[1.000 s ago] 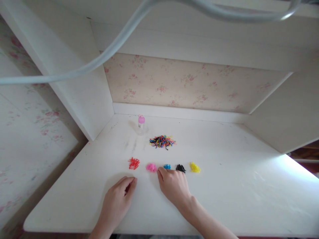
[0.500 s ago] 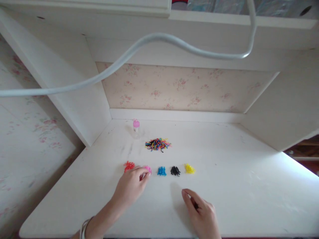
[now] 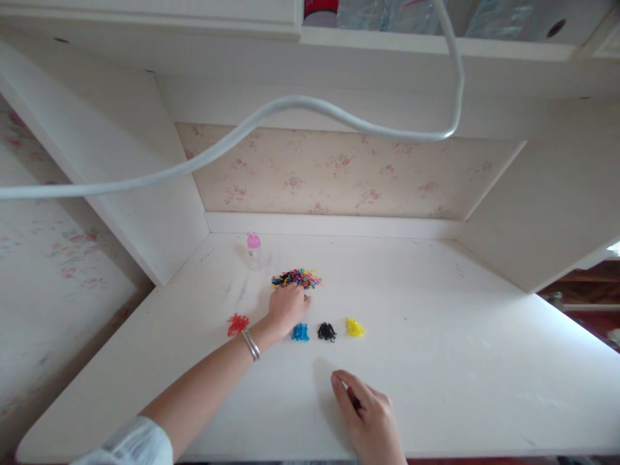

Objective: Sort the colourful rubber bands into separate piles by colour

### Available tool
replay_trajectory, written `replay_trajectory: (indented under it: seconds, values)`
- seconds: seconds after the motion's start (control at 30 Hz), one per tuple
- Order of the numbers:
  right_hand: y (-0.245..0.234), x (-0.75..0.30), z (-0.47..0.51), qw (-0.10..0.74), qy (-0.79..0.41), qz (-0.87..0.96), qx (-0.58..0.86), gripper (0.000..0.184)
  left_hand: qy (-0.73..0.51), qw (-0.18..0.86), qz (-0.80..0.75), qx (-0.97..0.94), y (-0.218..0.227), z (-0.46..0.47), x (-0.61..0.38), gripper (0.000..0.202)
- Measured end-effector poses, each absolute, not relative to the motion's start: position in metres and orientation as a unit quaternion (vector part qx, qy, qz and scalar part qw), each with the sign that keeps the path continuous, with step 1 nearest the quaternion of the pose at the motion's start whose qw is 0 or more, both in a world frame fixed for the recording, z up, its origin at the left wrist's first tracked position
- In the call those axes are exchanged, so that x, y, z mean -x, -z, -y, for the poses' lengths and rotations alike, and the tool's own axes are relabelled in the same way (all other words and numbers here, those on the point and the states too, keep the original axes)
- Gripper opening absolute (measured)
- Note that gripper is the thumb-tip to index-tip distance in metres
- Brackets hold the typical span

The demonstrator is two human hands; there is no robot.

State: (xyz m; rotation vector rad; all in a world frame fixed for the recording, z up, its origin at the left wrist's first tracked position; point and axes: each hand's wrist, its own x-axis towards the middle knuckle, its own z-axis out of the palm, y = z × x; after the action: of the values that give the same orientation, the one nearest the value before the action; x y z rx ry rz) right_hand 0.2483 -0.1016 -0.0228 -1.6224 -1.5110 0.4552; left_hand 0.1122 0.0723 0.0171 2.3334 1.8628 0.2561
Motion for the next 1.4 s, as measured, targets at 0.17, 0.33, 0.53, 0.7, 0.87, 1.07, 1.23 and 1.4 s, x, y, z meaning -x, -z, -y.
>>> replay_trajectory:
  seconds: [0.17,0.33,0.53,0.7,0.87,1.07,1.23,1.4]
  values:
    - [0.024,-0.252,0.102,0.403,-0.198,0.622,0.642,0.045,-0.074,0.054,-0.616,-0.782,-0.014,-0.078,-0.114,0.032]
    - [0.025,-0.255,0.102,0.382,-0.209,0.632,0.64,0.039,-0.079,0.057,-0.607,-0.789,-0.012,-0.079,-0.109,0.03]
    - [0.026,-0.255,0.102,0.384,-0.209,0.635,0.637,0.038,-0.092,0.099,-0.543,-0.829,-0.021,-0.067,-0.097,0.028]
    - [0.032,-0.257,0.102,0.375,-0.224,0.645,0.627,0.033,-0.093,0.147,-0.427,-0.887,-0.03,-0.057,-0.103,0.024]
    - [0.033,-0.257,0.103,0.373,-0.221,0.644,0.63,0.032,-0.08,0.148,-0.352,-0.921,-0.027,-0.056,-0.116,0.02]
    - [0.032,-0.257,0.103,0.371,-0.221,0.641,0.635,0.031,-0.086,0.113,-0.343,-0.928,-0.023,-0.056,-0.119,0.027]
    - [0.032,-0.257,0.102,0.371,-0.225,0.639,0.635,0.031,-0.121,0.104,-0.366,-0.917,-0.032,-0.054,-0.104,0.028]
    - [0.03,-0.256,0.102,0.366,-0.23,0.641,0.634,0.031,-0.204,0.134,-0.408,-0.88,-0.046,-0.037,-0.07,0.026]
